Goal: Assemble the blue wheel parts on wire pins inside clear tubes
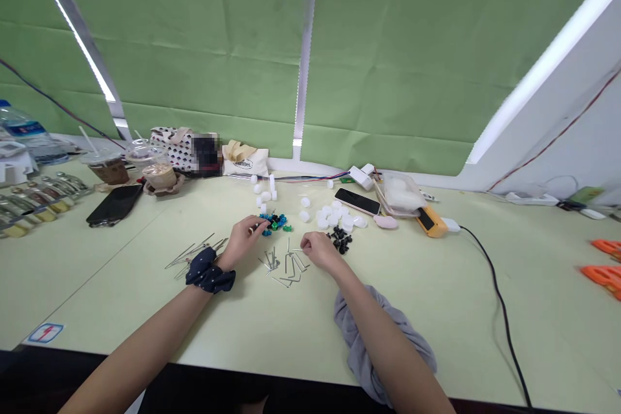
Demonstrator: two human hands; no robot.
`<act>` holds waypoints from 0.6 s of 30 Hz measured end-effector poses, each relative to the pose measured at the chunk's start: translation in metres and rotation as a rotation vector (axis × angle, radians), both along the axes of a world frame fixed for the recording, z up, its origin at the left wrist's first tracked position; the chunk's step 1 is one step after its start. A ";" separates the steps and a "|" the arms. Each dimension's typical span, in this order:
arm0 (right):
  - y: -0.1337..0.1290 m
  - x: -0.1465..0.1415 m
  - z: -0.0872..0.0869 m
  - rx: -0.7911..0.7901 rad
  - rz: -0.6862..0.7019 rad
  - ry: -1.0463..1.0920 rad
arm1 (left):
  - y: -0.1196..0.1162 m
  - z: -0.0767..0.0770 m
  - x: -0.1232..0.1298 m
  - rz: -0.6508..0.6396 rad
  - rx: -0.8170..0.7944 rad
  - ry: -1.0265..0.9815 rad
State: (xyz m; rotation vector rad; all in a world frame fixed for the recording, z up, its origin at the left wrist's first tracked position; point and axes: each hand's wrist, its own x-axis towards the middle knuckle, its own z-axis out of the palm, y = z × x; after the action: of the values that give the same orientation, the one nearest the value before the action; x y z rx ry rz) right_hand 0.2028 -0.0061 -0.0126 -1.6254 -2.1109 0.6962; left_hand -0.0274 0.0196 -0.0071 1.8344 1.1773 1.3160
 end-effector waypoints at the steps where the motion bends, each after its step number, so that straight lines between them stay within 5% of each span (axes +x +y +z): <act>1: 0.000 0.000 0.000 -0.013 0.012 -0.004 | 0.000 0.000 -0.001 0.009 0.027 0.048; 8: -0.001 -0.002 0.000 -0.021 0.028 -0.023 | 0.004 0.003 -0.010 0.062 -0.001 0.015; 11: -0.002 -0.002 0.001 -0.017 0.032 -0.026 | 0.006 0.010 -0.019 0.079 -0.188 -0.332; 15: -0.002 -0.002 0.001 -0.009 0.024 -0.030 | 0.009 0.013 -0.025 0.192 -0.594 -1.060; 18: -0.001 -0.002 -0.001 -0.012 0.020 -0.023 | 0.009 0.009 -0.021 0.270 -0.708 -1.239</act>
State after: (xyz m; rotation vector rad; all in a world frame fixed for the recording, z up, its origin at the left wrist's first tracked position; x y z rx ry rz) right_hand 0.2009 -0.0070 -0.0136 -1.6283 -2.1458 0.7017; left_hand -0.0484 0.0290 0.0018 0.1957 0.9370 1.4935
